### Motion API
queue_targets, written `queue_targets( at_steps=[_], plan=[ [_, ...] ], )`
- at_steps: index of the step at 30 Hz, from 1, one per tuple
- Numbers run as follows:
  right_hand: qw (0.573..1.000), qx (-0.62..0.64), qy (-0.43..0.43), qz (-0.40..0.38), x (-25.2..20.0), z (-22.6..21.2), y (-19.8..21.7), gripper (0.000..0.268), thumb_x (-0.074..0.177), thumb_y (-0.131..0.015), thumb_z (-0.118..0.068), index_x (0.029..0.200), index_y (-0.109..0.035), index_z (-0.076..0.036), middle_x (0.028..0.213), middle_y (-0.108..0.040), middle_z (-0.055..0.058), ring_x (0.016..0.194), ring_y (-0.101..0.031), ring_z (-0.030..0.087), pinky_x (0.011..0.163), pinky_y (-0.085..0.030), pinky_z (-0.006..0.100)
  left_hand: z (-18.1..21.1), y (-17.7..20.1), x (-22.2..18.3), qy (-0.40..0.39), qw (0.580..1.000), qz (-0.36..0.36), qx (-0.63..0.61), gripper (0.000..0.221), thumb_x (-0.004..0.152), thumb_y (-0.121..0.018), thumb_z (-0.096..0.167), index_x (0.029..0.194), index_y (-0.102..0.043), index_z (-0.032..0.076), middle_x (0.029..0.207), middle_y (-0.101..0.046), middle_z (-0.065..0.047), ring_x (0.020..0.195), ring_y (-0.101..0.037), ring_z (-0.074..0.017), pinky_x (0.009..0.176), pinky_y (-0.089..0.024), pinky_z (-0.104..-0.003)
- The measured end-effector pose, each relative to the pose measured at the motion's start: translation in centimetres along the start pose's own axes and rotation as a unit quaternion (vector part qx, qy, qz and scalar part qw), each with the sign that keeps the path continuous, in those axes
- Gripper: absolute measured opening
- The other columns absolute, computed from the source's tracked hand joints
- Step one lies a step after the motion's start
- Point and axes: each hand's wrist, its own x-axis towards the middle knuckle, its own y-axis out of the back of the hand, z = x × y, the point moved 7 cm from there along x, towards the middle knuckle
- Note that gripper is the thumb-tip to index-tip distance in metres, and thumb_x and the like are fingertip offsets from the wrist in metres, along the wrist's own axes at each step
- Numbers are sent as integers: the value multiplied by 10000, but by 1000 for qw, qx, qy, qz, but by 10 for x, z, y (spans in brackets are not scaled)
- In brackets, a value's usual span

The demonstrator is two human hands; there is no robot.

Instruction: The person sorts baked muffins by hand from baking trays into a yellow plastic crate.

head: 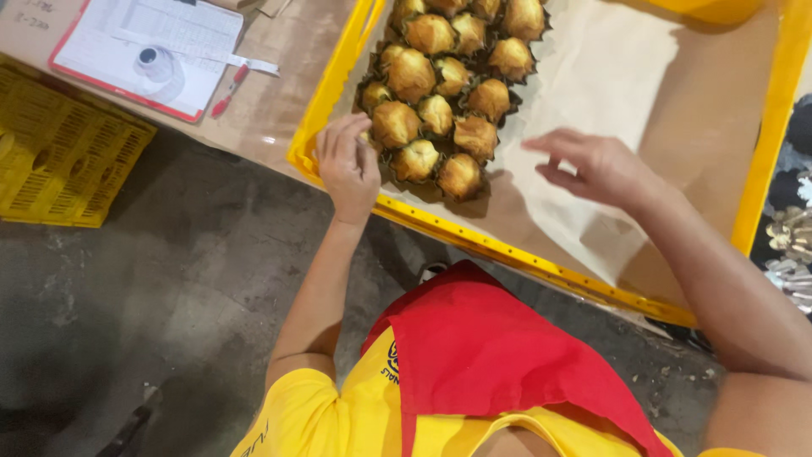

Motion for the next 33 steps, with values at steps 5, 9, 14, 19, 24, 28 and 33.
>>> queue_targets(
  at_steps=[5,9,14,19,24,28,33],
  plan=[
    [1000,4,-12,-9,3,5,-1,445,945,-724,-153,1371,-598,-123,1179,-713,65,831,-730,183,741,-592,349,6,10,4,-17,999,-5,-30,304,897,-596,-107,1146,-664,54,1201,-694,-105,1168,-625,-331,1051,-493,-415],
    [998,-32,-63,4,-5,26,9,450,952,-716,-142,1387,-599,-130,1189,-720,67,837,-729,190,712,-597,344,-11,21,35,-70,988,-23,133,357,970,-680,21,1323,-637,50,1361,-595,-157,1334,-510,-377,1190,-384,-545],
    [996,7,-70,47,-6,34,9,528,972,-713,-162,1468,-542,-108,1232,-706,61,884,-718,182,765,-579,344,-65,-6,89,-19,940,-162,298,741,837,-819,328,1434,-543,-13,1487,-428,-306,1404,-267,-511,1072,-278,-688],
    [998,-49,21,-26,4,5,-7,445,898,-752,-173,1333,-664,-195,1252,-698,60,844,-725,207,730,-601,367,-77,-21,83,-81,940,-210,256,523,861,-824,242,1337,-681,77,1540,-439,-269,1457,-268,-480,1117,-272,-633],
    [999,-24,14,-20,4,-5,-2,477,890,-753,-150,1354,-642,-163,1321,-663,87,852,-725,191,660,-624,331,-86,-20,79,-50,957,-184,217,393,888,-818,213,1253,-735,92,1551,-449,-233,1475,-297,-454,1152,-273,-587],
    [999,6,-41,32,2,3,10,531,934,-741,-168,1423,-544,-110,1310,-666,67,898,-715,166,663,-606,303,-83,-20,82,-35,961,-182,204,373,885,-815,200,1230,-732,85,1544,-469,-213,1466,-311,-449,1155,-283,-573],
    [1000,-17,-1,-4,3,-6,-1,511,886,-755,-126,1370,-594,-159,1296,-667,102,879,-722,188,644,-631,303,-85,-18,81,-25,966,-174,192,355,885,-814,195,1217,-735,97,1519,-488,-223,1461,-324,-454,1164,-278,-575]
  ],
)
